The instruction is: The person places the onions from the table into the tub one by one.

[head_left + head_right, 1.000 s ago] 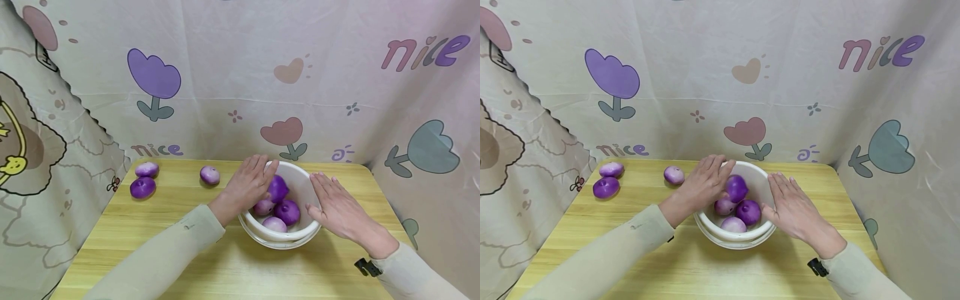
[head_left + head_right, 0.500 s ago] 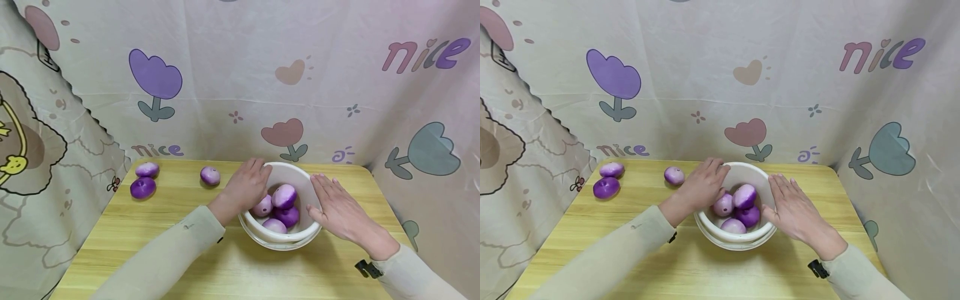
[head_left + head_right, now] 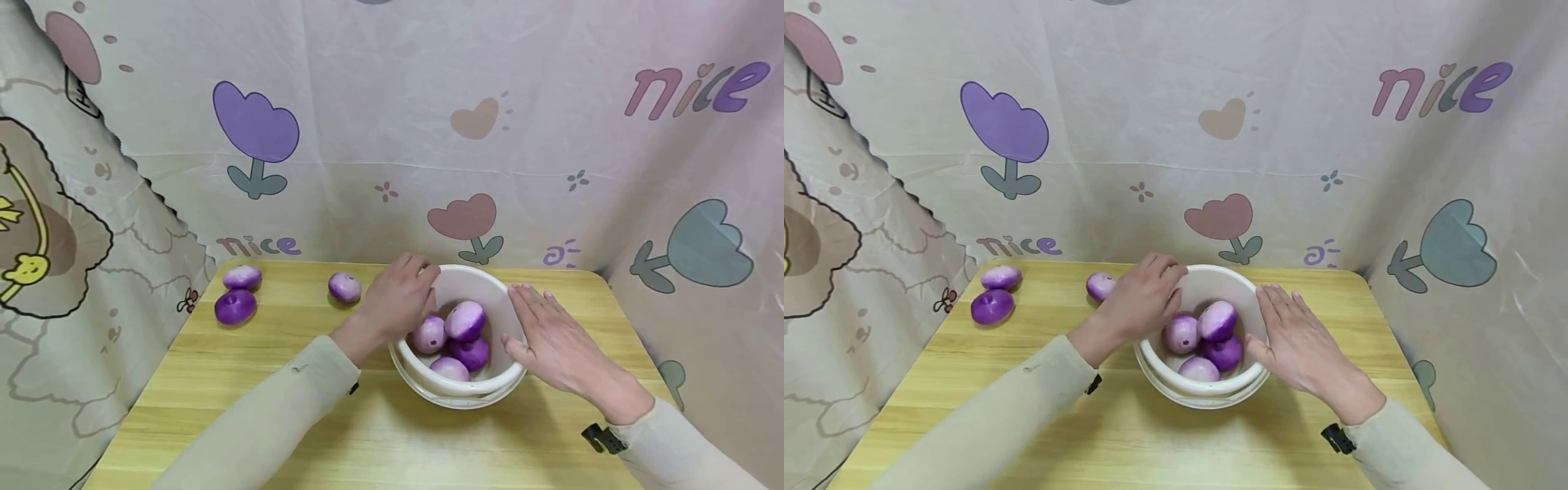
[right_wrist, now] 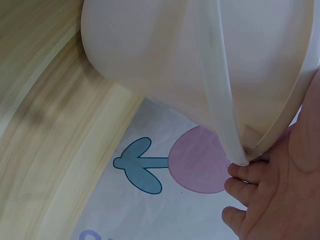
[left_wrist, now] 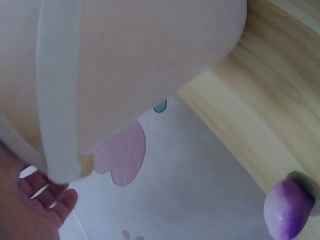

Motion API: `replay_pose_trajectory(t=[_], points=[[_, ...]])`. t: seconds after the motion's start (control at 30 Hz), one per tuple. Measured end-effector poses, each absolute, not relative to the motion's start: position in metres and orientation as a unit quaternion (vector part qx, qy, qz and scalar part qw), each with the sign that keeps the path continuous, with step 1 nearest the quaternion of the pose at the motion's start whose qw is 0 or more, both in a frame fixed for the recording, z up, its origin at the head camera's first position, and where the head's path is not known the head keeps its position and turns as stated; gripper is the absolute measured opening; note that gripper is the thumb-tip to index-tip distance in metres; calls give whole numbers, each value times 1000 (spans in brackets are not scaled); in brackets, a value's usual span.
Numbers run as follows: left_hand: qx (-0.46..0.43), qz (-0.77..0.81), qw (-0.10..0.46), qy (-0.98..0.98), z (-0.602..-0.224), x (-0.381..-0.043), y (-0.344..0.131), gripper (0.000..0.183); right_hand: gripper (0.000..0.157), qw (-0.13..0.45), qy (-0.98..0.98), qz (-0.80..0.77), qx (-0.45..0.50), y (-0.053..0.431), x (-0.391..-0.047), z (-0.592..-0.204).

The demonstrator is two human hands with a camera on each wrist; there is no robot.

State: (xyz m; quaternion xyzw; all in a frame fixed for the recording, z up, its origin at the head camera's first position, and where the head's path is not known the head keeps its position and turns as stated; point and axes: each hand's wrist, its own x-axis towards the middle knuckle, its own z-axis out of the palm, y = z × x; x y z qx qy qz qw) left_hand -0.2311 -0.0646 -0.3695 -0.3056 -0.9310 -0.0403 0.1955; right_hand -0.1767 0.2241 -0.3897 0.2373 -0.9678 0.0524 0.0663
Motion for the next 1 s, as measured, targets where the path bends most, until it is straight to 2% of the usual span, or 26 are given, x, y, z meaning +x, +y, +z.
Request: replay_pose_trajectory(t=[0.17, 0.33, 0.5, 0.67, 0.9, 1.0], points=[[-291, -82, 217, -928, -364, -241, -92, 28, 78, 67, -968, 53, 238, 224, -177, -389], [-252, -67, 230, -938, -365, -258, -129, 31, 78, 69, -967, 51, 238, 225, -177, -389], [-230, -9, 207, -951, -376, -274, -156, 33, 79, 67, -967, 51, 239, 225, -177, -389], [-247, 66, 182, -950, -391, -285, -171, 31, 79, 65, -968, 52, 236, 225, -176, -390], [-287, 160, 147, -933, -418, -298, -180, 43, 79, 64, -969, 49, 233, 226, -175, -388], [-303, 197, 149, -921, -429, -299, -186, 35, 79, 64, -969, 48, 235, 224, -175, -387]])
